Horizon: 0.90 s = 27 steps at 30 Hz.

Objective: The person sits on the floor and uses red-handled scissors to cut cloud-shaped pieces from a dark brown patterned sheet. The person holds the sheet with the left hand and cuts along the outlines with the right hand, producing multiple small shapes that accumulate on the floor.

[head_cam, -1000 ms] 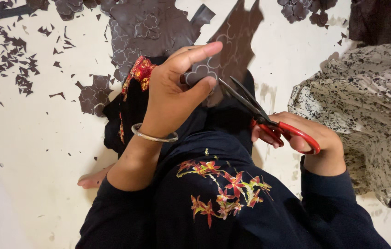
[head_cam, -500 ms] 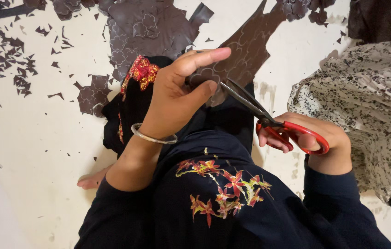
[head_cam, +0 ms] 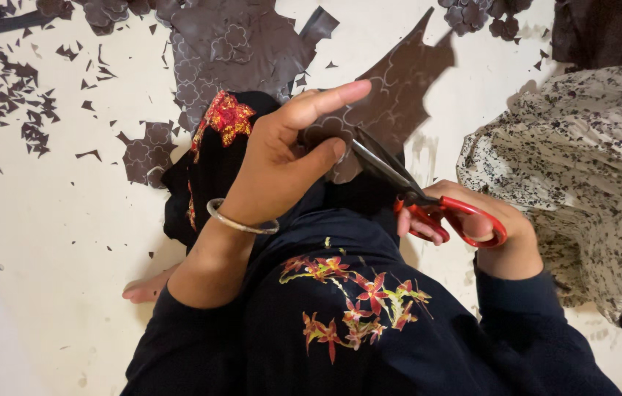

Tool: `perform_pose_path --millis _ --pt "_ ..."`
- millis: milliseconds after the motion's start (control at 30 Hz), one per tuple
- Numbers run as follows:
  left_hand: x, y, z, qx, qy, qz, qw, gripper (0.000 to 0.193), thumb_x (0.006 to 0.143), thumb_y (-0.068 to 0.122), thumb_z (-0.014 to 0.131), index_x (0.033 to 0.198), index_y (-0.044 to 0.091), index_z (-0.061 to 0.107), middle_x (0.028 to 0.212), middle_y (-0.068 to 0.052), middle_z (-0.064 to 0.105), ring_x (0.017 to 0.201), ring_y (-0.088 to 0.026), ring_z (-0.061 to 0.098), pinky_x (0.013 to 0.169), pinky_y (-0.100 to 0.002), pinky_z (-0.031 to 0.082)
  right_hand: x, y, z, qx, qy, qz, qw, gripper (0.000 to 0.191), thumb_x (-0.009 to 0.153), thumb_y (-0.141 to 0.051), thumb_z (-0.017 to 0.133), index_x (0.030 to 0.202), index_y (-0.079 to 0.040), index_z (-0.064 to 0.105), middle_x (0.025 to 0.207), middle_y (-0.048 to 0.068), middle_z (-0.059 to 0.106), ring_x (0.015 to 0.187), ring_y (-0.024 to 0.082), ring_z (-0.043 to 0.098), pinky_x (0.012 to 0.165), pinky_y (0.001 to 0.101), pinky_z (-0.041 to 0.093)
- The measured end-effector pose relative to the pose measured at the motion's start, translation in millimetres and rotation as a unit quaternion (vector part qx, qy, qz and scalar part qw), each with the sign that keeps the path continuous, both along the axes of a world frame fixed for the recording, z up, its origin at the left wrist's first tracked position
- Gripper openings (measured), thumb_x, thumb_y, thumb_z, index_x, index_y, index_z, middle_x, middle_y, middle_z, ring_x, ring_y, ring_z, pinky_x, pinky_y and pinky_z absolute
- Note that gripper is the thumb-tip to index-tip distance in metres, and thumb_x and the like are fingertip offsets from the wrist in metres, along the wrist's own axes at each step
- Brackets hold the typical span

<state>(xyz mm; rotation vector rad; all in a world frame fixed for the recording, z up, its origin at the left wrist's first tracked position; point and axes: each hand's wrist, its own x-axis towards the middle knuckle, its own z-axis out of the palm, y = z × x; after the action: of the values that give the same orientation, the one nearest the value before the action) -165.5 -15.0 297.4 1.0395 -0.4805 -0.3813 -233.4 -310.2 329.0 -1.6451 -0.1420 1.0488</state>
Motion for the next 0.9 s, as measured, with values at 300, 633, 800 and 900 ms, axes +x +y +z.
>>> perform_pose_path --millis 300,633,800,900 --pt "-2.2 -2.3 5.9 0.004 0.018 0.033 0.999 0.059 0.095 -0.017 0.059 0.149 0.006 0.054 0.12 0.004 0.055 0.088 0.001 0.054 0.079 -0.016 0.046 -7.5 -15.2 -27.2 0.092 0.024 0.019 0.995 0.127 0.045 -0.107 0.047 0.092 0.007 0.075 0.058 0.001 0.059 0.05 0.009 0.058 0.052 0.0244 0.045" --pt "-5.2 -6.9 -1.0 0.012 -0.025 0.059 0.998 0.06 0.1 -0.016 0.067 0.153 0.007 0.05 0.116 0.003 0.056 0.095 0.0 0.058 0.087 -0.016 0.053 -27.6 -7.0 -47.5 0.132 0.014 -0.059 0.989 0.124 0.052 -0.104 0.046 0.094 0.01 0.072 0.056 0.001 0.055 0.049 0.01 0.057 0.05 0.0245 0.047" --pt "-5.5 -6.3 -3.7 0.092 -0.055 0.098 0.989 0.066 0.098 -0.016 0.067 0.157 0.009 0.052 0.105 0.005 0.056 0.088 0.001 0.056 0.085 -0.017 0.052 -31.7 6.5 -44.8 0.132 0.024 -0.08 0.988 0.123 0.057 -0.104 0.043 0.099 0.009 0.069 0.058 0.001 0.053 0.05 0.01 0.053 0.05 0.0247 0.046" --pt "-6.0 -10.3 -6.7 0.091 -0.07 0.119 0.986 0.063 0.099 -0.016 0.066 0.155 0.009 0.05 0.109 0.004 0.06 0.089 0.001 0.057 0.084 -0.015 0.052 -31.7 16.0 -48.0 0.04 -0.05 -0.089 0.994 0.123 0.055 -0.105 0.039 0.097 0.006 0.069 0.06 0.0 0.053 0.051 0.01 0.057 0.048 0.0238 0.047"
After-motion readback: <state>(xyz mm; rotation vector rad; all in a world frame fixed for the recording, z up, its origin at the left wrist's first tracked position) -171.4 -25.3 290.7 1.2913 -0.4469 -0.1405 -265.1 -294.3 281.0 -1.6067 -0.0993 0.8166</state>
